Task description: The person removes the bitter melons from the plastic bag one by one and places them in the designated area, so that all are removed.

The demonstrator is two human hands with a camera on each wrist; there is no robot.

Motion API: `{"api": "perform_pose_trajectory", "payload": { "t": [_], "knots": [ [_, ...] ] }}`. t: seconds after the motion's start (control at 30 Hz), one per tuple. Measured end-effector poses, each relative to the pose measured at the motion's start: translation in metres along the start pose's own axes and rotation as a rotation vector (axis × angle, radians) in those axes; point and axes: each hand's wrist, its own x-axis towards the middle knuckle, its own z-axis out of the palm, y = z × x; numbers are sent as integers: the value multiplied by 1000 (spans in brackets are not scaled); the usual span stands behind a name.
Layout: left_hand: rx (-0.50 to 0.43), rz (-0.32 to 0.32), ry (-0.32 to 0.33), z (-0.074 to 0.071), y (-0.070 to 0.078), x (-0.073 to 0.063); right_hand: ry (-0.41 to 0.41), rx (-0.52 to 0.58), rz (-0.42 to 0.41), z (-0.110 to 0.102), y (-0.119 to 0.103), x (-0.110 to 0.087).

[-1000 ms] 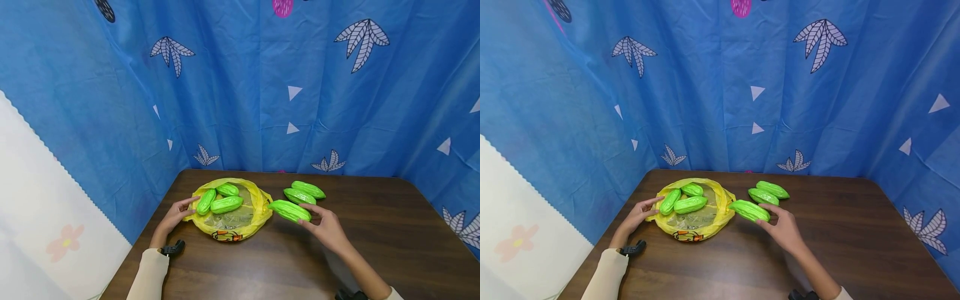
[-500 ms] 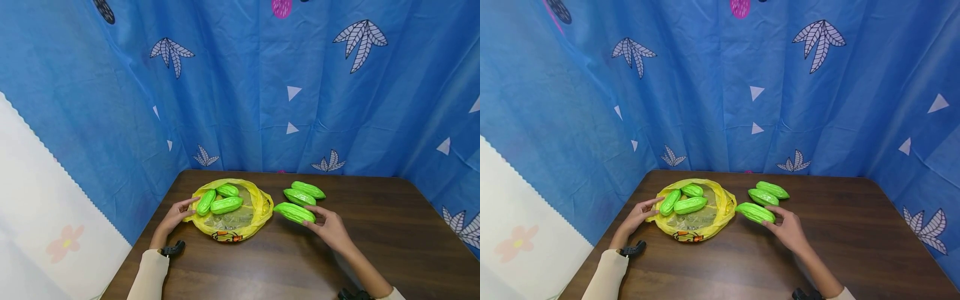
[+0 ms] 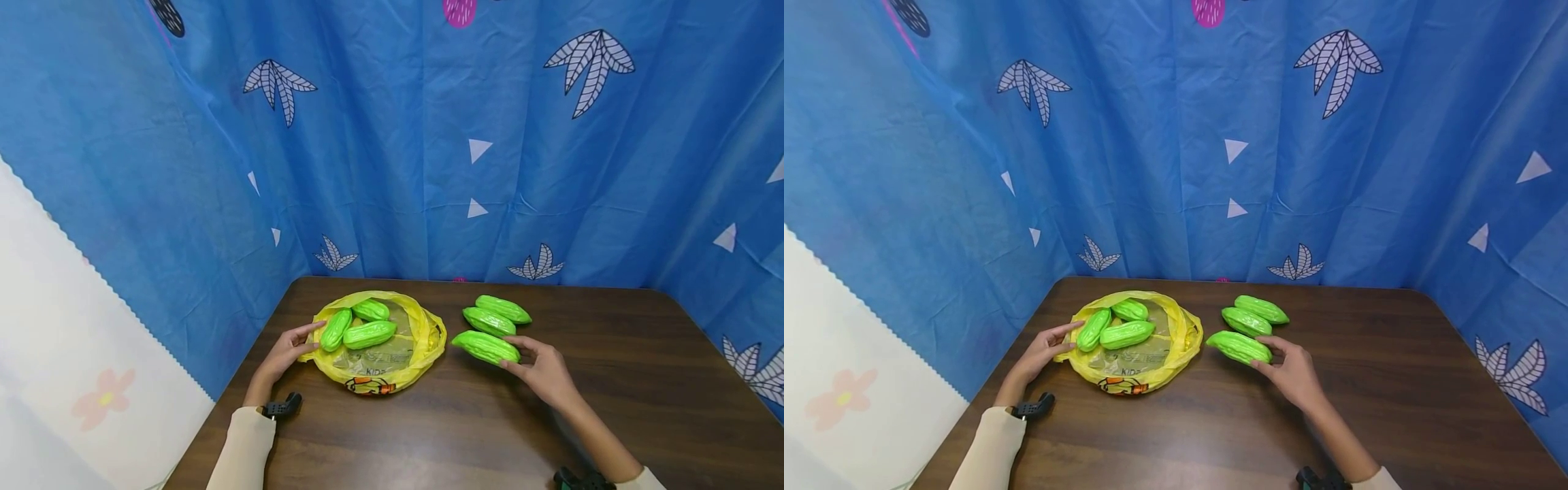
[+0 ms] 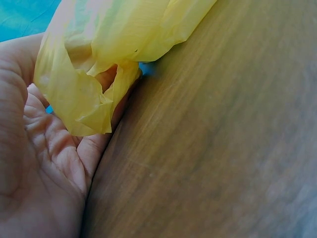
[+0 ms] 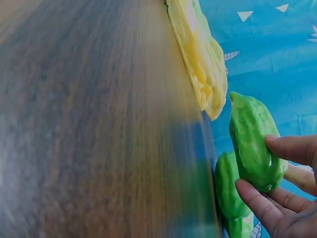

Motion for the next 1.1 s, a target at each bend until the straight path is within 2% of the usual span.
{"api": "perform_pose_trajectory", "payload": {
  "t": [0.5, 0.7, 1.1],
  "knots": [
    [42, -18, 20, -1, 0, 0, -4, -10, 11, -6, 11, 2],
    [20, -44, 22, 0, 3, 1, -6, -12, 18, -10, 14, 3],
    [17, -37, 7, -1, 1, -1, -25, -30, 26, -10, 20, 3]
  ]
}}
